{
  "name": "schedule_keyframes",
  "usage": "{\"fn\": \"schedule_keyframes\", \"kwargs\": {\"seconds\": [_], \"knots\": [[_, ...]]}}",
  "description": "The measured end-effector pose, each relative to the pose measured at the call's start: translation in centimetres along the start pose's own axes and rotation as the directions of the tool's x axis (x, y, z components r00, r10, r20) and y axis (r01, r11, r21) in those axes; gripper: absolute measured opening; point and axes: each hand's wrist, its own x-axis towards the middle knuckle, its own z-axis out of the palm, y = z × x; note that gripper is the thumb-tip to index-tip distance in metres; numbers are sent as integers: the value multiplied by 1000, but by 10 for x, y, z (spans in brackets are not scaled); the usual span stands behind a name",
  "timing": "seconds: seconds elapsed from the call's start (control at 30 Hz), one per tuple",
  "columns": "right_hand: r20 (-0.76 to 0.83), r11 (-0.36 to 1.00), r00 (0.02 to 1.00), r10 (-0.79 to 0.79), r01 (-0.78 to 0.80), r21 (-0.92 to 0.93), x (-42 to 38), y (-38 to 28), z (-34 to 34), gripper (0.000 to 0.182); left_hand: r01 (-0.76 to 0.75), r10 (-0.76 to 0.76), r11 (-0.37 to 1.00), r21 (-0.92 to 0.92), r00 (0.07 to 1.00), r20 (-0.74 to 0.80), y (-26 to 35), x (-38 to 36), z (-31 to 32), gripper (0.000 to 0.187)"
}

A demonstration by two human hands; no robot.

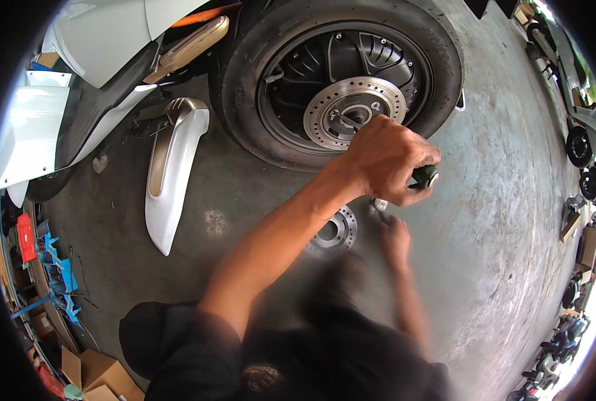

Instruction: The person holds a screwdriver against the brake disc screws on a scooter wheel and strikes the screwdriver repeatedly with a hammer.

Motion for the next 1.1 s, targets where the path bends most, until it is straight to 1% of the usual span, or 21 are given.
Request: {"fn": "schedule_keyframes", "kwargs": {"seconds": [0.07,0.1,0.13,0.17,0.2,0.23,0.3,0.33,0.37,0.43,0.47,0.53,0.6,0.8,0.87,0.9,0.93,0.97,1.03,1.1], "knots": [[-127,987,988,-90,105,119,0,-4,-9,28,-25,25,1000,10,999,-39,-1,-1,2,17],[-124,987,988,-96,111,118,0,-15,-21,28,-47,48,999,13,996,-70,-1,-3,5,17],[-75,960,994,84,-60,275,-1,-35,-40,29,-59,61,998,22,993,-106,-3,-6,10,14],[5,880,966,257,-236,413,-5,-55,-60,33,-55,57,998,19,993,-105,-2,-8,12,14],[26,810,957,287,-258,527,-6,-73,-78,39,-60,61,998,16,997,-53,-2,-9,12,13],[62,732,948,311,-281,621,-8,-84,-93,40,-65,65,998,12,998,0,-2,-11,13,12],[30,656,946,323,-247,713,-8,-90,-107,42,-67,67,998,-1,998,-4,-3,-10,10,10],[10,601,956,293,-192,776,-8,-96,-113,44,-79,79,997,2,997,-3,-3,-9,9,10],[-23,593,953,303,-169,787,-8,-104,-118,47,-81,81,997,2,997,-4,-2,-10,8,10],[-42,530,964,262,-107,841,-7,-111,-124,50,-62,62,998,23,998,-6,1,-9,8,10],[-37,528,965,259,-109,842,-6,-115,-127,50,-57,58,997,49,998,-5,1,-8,8,10],[-100,556,958,268,-69,828,-4,-124,-131,53,-52,53,997,59,999,-3,1,-10,7,10],[-110,548,960,258,-52,835,-2,-127,-134,54,-55,55,997,62,998,-1,-1,-10,9,10],[-136,537,964,230,-9,844,-3,-132,-143,58,-77,77,997,28,997,-16,-1,-11,10,9],[-141,524,966,215,8,852,-5,-136,-145,59,-96,96,995,1,994,-55,-1,-11,12,10],[-179,522,963,201,49,852,-6,-139,-144,58,-100,100,995,4,994,-49,-2,-11,12,10],[-219,520,957,189,91,849,-7,-142,-144,58,-93,94,996,18,992,-88,-4,-9,12,10],[-221,517,956,193,93,851,-7,-144,-146,58,-84,87,996,29,988,-129,-3,-8,12,10],[-228,569,959,169,94,817,-8,-148,-154,57,-65,70,997,41,990,-119,-1,-8,8,10],[-159,511,972,174,49,858,-4,-145,-165,56,-60,65,997,53,993,-102,-2,-6,3,10]]}}
